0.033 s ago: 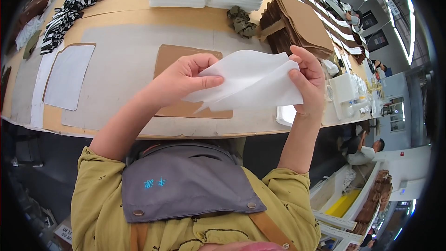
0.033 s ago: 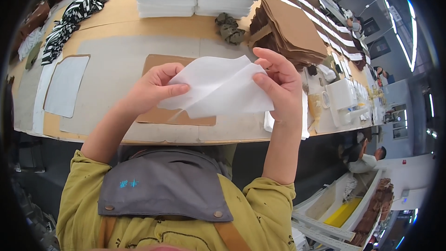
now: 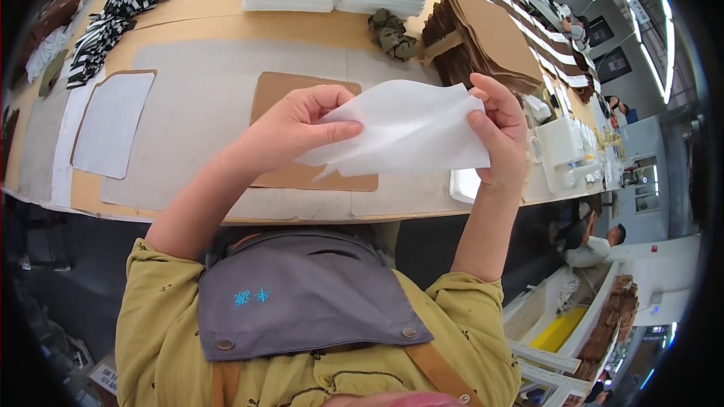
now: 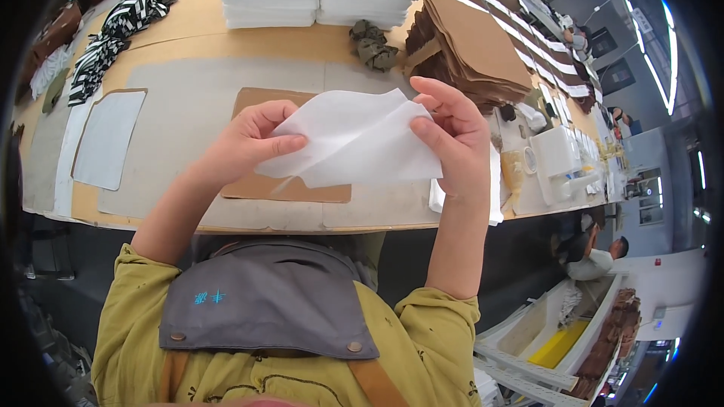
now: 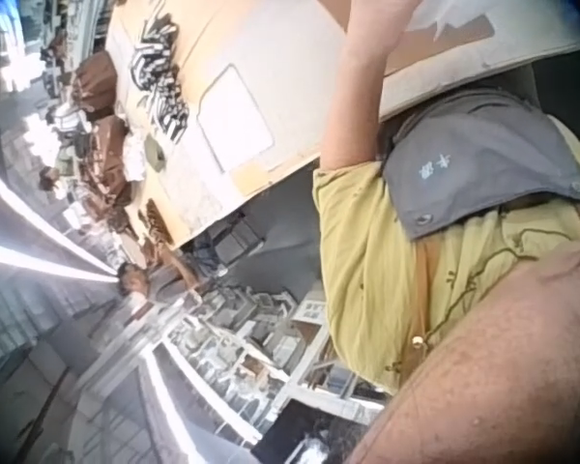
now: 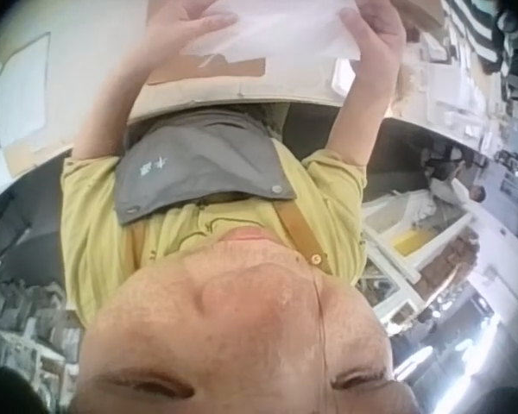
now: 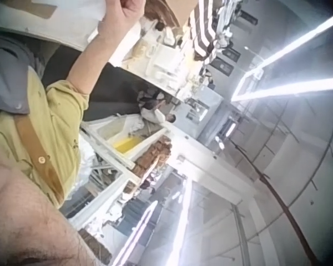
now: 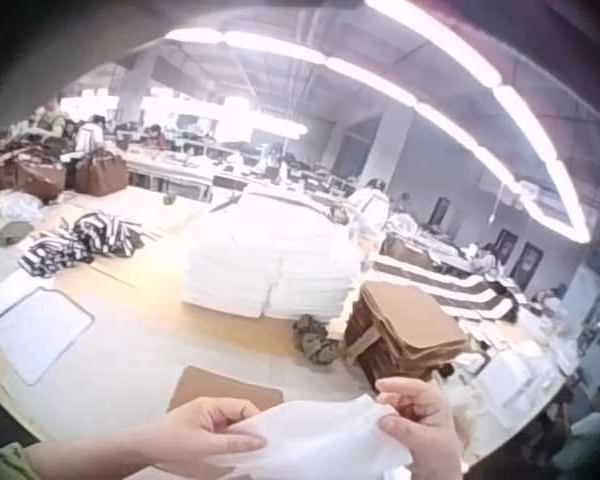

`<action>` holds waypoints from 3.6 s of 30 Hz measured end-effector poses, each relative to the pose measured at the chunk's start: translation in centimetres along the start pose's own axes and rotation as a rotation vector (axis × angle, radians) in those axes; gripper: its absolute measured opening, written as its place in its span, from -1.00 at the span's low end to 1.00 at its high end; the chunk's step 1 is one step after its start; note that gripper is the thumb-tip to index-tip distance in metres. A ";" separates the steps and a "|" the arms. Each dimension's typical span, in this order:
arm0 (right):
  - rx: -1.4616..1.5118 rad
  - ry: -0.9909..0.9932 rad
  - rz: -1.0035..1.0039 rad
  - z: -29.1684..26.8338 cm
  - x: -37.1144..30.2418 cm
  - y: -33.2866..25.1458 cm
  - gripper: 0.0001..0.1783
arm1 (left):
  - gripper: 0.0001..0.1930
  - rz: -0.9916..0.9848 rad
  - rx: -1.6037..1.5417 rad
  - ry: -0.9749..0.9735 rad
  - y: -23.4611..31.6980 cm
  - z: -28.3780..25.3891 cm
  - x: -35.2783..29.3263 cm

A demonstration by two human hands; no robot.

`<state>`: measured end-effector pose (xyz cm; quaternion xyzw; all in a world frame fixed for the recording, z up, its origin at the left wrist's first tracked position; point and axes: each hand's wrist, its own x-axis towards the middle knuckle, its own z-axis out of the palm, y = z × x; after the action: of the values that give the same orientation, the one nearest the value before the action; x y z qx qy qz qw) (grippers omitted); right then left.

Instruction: Applying adhesive to a leather piece and adhering a protective lining sheet.

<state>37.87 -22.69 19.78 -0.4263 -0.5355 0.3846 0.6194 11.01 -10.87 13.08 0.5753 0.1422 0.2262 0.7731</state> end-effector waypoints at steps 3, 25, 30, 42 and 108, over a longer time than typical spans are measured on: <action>-0.029 0.022 0.009 0.0 -0.4 0.2 -0.48 | -0.82 0.047 0.139 0.079 0.7 0.6 -0.4; -0.299 -0.014 -0.053 0.2 -1.1 1.5 -0.59 | -0.81 0.096 0.386 0.148 5.7 1.6 -1.7; -0.238 -0.068 -0.231 -1.4 -1.0 3.0 -0.75 | -0.81 0.084 0.343 0.165 5.8 1.3 -1.6; -0.296 0.109 -0.130 -3.5 -2.6 4.1 -0.73 | -0.70 0.154 0.046 0.271 6.0 1.0 -1.2; -0.057 -0.161 0.085 5.0 -7.3 12.0 -0.62 | -0.69 0.021 1.164 0.248 16.6 -1.7 -5.2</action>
<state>31.69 -24.80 6.41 -0.4339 -0.5757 0.4280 0.5450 2.62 -8.20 28.17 0.8753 0.3264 0.1841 0.3057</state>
